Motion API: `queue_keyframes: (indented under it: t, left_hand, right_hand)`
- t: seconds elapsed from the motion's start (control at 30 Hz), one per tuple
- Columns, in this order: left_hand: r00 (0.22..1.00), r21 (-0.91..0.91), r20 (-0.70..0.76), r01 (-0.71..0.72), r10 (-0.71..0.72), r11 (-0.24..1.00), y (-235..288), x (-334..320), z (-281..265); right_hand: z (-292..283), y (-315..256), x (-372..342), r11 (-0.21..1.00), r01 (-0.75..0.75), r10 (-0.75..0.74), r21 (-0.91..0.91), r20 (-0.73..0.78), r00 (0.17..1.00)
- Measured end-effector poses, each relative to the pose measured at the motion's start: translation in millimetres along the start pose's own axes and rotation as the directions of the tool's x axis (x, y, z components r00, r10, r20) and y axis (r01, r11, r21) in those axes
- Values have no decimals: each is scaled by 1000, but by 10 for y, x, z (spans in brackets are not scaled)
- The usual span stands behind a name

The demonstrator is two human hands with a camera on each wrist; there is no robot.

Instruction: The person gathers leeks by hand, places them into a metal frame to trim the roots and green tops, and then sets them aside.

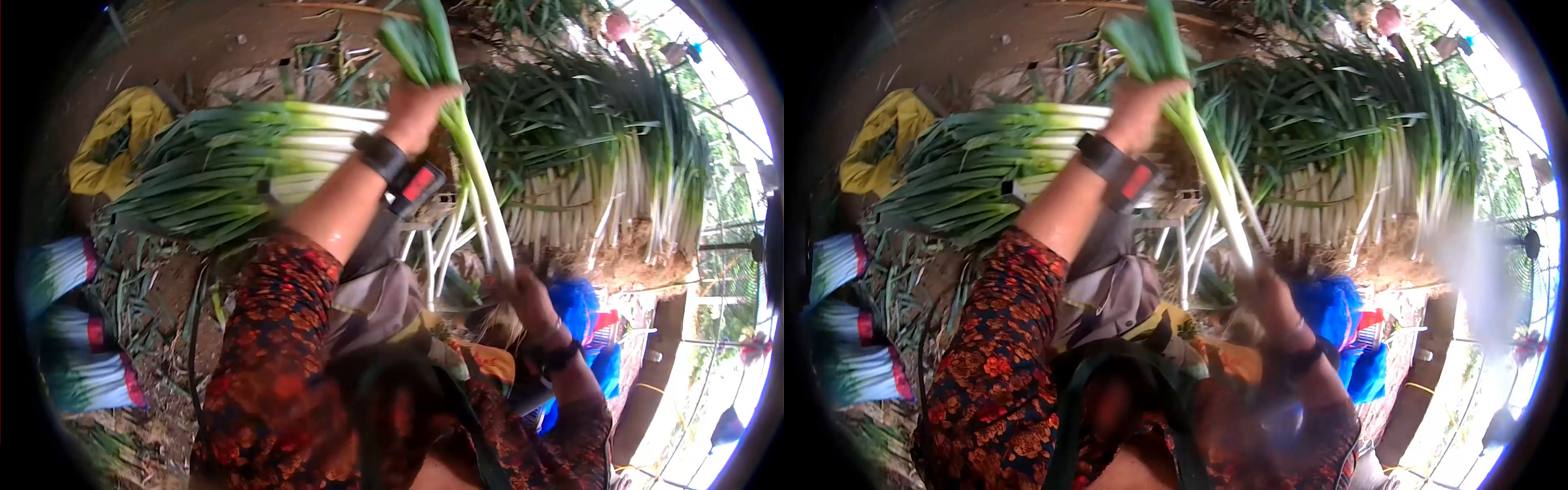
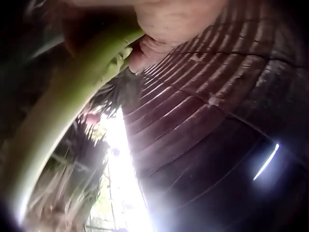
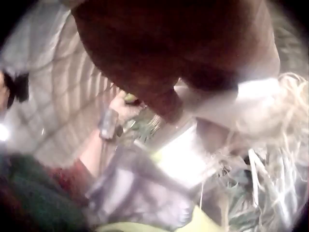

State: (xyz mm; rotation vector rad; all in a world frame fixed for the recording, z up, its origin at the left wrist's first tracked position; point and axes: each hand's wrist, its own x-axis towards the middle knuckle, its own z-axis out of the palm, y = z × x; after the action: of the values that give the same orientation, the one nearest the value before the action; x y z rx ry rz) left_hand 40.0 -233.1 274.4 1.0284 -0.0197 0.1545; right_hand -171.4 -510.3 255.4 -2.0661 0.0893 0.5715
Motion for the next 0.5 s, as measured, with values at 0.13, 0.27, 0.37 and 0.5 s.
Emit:
queue_keyframes:
  t: [0.13, 0.27, 0.37, 0.5]
  left_hand:
    - [967, 255, -178, -133, 182, 958, 819, 12, -1090]
    - [727, 991, 110, -27, 678, -132, 1596, -325, -1827]
    - [723, 902, -180, -150, 667, 405, 1654, -196, -2494]
    - [811, 607, -576, 509, -103, 610, 1167, -122, -2850]
  right_hand:
    - [444, -415, 919, 878, 377, -458, -295, -285, 842]
    - [922, -1125, 1854, 595, 721, -799, -356, -161, 580]
    - [1309, -1352, 2501, 576, 759, -816, -304, -157, 556]
    - [1362, -1214, 3493, 497, 290, -580, -818, -65, 812]
